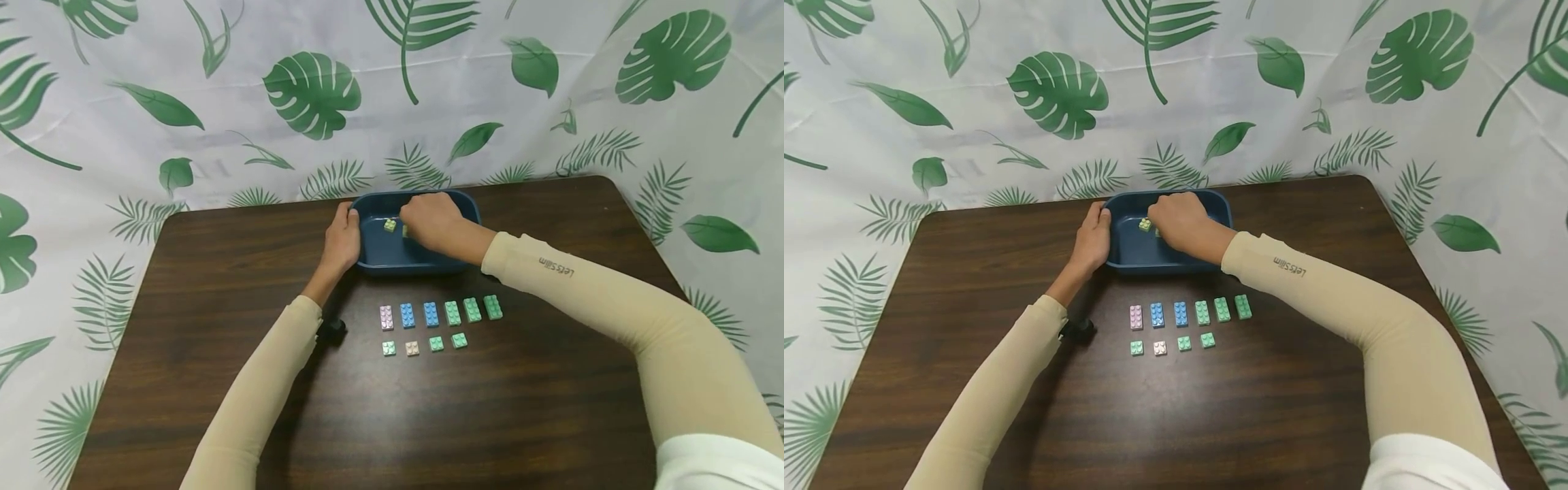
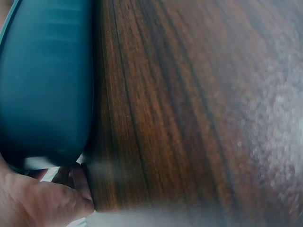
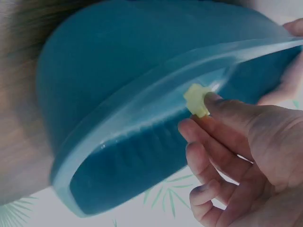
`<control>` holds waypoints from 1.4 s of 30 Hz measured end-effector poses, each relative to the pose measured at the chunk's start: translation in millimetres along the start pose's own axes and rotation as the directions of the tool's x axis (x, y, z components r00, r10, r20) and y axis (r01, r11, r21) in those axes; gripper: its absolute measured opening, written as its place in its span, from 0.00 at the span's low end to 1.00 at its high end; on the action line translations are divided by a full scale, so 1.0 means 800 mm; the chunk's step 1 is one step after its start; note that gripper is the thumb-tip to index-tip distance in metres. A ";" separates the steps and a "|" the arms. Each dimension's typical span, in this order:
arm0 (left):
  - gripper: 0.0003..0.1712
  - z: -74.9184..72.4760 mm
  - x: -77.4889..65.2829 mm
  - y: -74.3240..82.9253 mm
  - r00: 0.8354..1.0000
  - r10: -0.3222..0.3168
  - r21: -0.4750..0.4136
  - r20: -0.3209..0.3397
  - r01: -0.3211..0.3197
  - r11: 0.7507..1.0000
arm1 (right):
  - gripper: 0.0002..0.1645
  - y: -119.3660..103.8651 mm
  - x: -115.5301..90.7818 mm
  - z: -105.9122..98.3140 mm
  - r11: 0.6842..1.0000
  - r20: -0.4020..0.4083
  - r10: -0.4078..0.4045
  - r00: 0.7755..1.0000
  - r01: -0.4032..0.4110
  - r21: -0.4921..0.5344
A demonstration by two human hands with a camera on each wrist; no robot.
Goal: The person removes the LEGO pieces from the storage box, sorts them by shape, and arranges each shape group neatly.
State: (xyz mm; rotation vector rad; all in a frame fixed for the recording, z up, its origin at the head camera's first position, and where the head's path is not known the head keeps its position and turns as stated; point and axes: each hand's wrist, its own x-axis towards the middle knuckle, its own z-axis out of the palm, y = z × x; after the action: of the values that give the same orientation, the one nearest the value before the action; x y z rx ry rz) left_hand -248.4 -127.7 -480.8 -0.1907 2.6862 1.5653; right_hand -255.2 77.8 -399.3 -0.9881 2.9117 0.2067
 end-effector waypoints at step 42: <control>0.24 -0.004 -0.013 0.015 1.000 0.015 -0.011 0.000 -0.015 1.000 | 0.19 -0.016 -0.252 0.017 0.996 -0.204 -0.091 0.975 0.088 -0.021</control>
State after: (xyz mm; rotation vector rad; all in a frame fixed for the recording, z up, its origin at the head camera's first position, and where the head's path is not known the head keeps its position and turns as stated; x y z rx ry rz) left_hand -239.4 -123.7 -467.7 -0.1713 2.6858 1.5846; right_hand -87.4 191.5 -394.4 -1.2077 3.0413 0.1249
